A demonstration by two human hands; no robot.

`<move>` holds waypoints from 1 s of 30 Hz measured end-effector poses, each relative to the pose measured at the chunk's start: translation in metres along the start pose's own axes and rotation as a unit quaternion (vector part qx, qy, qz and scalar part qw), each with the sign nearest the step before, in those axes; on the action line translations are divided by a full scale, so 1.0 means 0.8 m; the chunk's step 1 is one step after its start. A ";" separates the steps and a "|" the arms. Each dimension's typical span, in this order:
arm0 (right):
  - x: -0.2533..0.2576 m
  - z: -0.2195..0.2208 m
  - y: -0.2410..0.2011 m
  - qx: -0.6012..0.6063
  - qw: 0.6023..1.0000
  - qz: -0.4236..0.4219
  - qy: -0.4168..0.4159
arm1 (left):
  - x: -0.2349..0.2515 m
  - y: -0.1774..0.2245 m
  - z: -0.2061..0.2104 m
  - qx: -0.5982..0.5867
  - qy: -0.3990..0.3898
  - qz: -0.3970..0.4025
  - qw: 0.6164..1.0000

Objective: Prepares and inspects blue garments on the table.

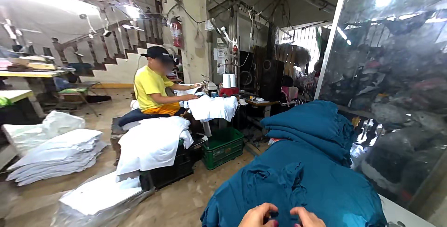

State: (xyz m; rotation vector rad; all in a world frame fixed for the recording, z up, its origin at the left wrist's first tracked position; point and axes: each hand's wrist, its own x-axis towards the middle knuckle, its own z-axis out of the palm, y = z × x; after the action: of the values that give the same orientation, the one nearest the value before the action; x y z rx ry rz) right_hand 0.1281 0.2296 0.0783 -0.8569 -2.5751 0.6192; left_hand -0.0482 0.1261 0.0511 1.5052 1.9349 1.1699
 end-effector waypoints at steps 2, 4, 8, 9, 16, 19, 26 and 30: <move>0.020 -0.010 -0.009 -0.049 0.994 0.047 -0.085 | 0.013 0.001 -0.003 0.025 -0.014 -0.023 0.999; 0.028 -0.014 -0.014 -0.083 0.987 0.044 -0.127 | 0.015 0.012 -0.010 0.055 -0.051 -0.056 0.996; 0.034 -0.015 -0.011 -0.107 0.977 0.047 -0.177 | 0.013 0.017 -0.016 0.138 -0.090 -0.065 0.984; 0.037 -0.014 -0.009 -0.114 0.973 0.055 -0.194 | 0.012 0.013 -0.013 0.158 -0.090 -0.056 0.982; 0.048 -0.022 -0.005 -0.084 0.969 0.074 -0.220 | 0.014 0.011 -0.008 0.168 -0.071 -0.052 0.982; 0.033 -0.036 0.010 0.027 0.987 0.019 -0.157 | 0.009 0.015 -0.013 0.043 -0.016 0.009 0.999; -0.012 -0.080 0.044 0.369 0.922 -0.055 0.101 | 0.030 0.078 0.022 -0.294 0.054 0.144 0.943; -0.036 -0.112 0.071 0.391 0.910 -0.020 0.138 | 0.045 0.110 0.060 -0.316 0.006 0.124 0.941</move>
State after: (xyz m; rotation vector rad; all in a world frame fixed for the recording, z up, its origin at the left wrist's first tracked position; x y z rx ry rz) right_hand 0.2176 0.2787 0.1194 -0.5474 -1.8223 1.2839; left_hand 0.0266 0.1821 0.1024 1.3891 1.2023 1.7033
